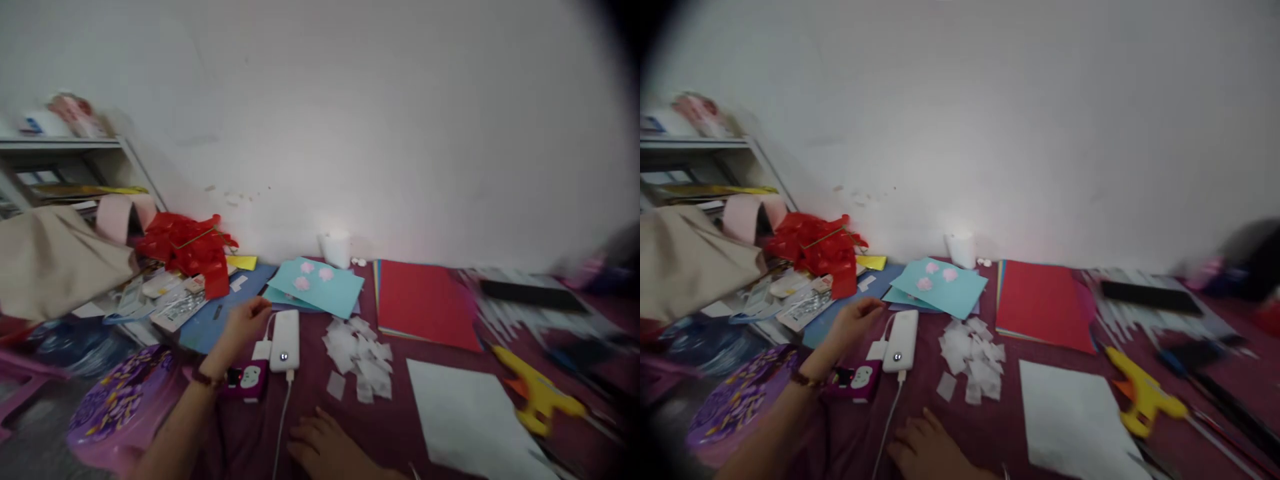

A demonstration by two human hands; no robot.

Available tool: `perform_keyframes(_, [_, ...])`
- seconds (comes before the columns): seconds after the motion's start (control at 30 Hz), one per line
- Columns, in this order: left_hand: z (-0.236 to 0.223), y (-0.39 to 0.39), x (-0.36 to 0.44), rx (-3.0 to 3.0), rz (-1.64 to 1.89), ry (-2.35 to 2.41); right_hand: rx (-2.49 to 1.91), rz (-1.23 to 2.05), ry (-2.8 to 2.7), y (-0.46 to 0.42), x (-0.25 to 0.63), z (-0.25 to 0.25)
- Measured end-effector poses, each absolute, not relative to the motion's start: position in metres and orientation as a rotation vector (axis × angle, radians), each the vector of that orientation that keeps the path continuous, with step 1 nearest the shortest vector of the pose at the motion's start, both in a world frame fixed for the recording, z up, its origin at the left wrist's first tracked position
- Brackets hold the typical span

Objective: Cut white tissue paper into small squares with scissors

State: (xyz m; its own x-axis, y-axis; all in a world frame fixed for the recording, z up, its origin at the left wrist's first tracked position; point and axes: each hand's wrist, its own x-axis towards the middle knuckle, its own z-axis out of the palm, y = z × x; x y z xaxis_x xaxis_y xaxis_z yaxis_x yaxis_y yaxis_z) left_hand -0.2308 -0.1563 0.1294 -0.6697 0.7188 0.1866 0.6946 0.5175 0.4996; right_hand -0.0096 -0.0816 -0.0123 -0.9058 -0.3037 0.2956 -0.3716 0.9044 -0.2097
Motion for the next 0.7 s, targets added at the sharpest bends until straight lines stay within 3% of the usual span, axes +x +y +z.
perform_keyframes(0.2, [0.125, -0.101, -0.055, 1.895, 0.706, 2.254, 0.705, 0.432, -2.885, -0.038, 0.099, 0.034])
perform_keyframes(0.3, [0.114, -0.074, -0.002, 2.05, 0.609, 2.142, 0.697, 0.618, -2.9, -0.003, 0.168, 0.064])
perform_keyframes(0.43, [0.099, -0.03, 0.026, 2.007, 0.637, 2.145, 0.234, 0.882, -2.871, 0.048, 0.233, 0.092])
perform_keyframes(0.7, [0.073, 0.047, 0.002, 1.914, 0.522, 2.236, -0.403, 0.806, -2.564, 0.139, 0.264, 0.088])
